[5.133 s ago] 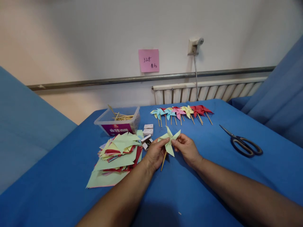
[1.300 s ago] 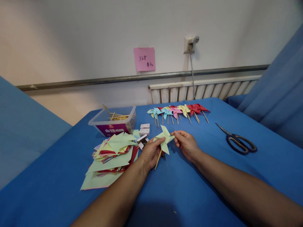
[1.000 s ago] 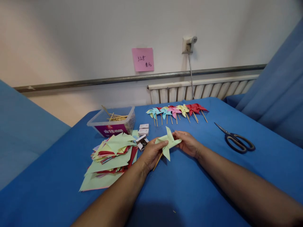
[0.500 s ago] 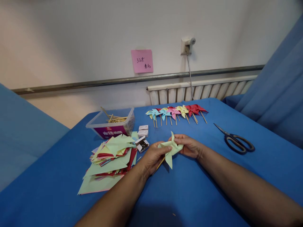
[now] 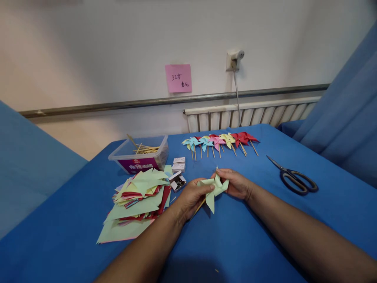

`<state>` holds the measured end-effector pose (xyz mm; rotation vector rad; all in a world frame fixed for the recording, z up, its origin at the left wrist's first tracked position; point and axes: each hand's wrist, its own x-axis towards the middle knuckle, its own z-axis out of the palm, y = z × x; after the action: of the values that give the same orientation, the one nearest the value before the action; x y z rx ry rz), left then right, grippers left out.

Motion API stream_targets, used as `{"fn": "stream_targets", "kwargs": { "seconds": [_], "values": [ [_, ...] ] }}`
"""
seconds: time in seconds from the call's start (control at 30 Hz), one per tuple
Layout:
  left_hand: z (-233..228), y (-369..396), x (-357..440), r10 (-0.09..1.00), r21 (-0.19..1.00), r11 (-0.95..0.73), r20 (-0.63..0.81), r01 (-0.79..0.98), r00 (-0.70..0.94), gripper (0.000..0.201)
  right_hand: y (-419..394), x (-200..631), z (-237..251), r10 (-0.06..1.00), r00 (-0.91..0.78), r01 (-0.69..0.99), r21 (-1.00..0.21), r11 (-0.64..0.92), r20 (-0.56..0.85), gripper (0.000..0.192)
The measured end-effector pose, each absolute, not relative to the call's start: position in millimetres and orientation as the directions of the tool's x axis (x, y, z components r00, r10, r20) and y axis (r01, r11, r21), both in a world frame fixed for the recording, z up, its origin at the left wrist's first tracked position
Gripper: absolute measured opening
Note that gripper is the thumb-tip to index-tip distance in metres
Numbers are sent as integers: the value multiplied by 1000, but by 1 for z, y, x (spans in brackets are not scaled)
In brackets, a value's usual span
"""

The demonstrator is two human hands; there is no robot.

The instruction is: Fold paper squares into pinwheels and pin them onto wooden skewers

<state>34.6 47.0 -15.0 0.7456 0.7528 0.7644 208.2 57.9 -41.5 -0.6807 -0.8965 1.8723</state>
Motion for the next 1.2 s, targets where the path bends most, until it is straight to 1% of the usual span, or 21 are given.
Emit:
{"fn": "stream_targets", "kwargs": {
  "seconds": [0.1, 0.17, 0.23, 0.3, 0.47, 0.6, 0.8, 0.9, 1.0, 1.07, 1.2],
  "values": [
    [-15, 47, 34, 797, 799, 513, -308, -313, 520, 26, 59, 209, -42, 909, -406, -517, -797, -313, -93, 30],
    [-15, 48, 33, 784, 795, 525, -312, -305, 537, 27, 59, 212, -41, 902, -422, -558, -758, -338, -92, 29],
    [-15, 48, 32, 757, 785, 544, -305, -297, 578, 29, 58, 214, -40, 876, -475, -591, -707, -388, -84, 36],
    [-15, 49, 31, 726, 777, 557, -286, -292, 625, 31, 57, 216, -40, 850, -522, -594, -686, -421, -70, 42],
    [-15, 49, 29, 703, 776, 565, -274, -282, 656, 29, 55, 212, -39, 857, -514, -549, -749, -372, -49, 25],
    [-14, 49, 29, 697, 776, 571, -285, -268, 658, 28, 56, 209, -39, 877, -479, -538, -773, -334, -46, 25],
    [-15, 49, 29, 711, 777, 569, -301, -269, 635, 28, 59, 206, -42, 909, -407, -505, -806, -310, -95, 32],
    [-14, 50, 29, 710, 778, 566, -291, -273, 642, 26, 61, 206, -43, 907, -396, -517, -782, -349, -143, 40],
    [-12, 50, 29, 692, 781, 563, -268, -269, 670, 20, 62, 207, -42, 887, -428, -535, -743, -401, -171, 49],
    [-12, 50, 29, 692, 782, 562, -266, -270, 671, 20, 61, 208, -40, 889, -433, -549, -738, -393, -151, 46],
    [-14, 49, 30, 708, 781, 560, -278, -275, 649, 26, 59, 207, -40, 914, -397, -554, -774, -307, -79, 29]
  ]
}}
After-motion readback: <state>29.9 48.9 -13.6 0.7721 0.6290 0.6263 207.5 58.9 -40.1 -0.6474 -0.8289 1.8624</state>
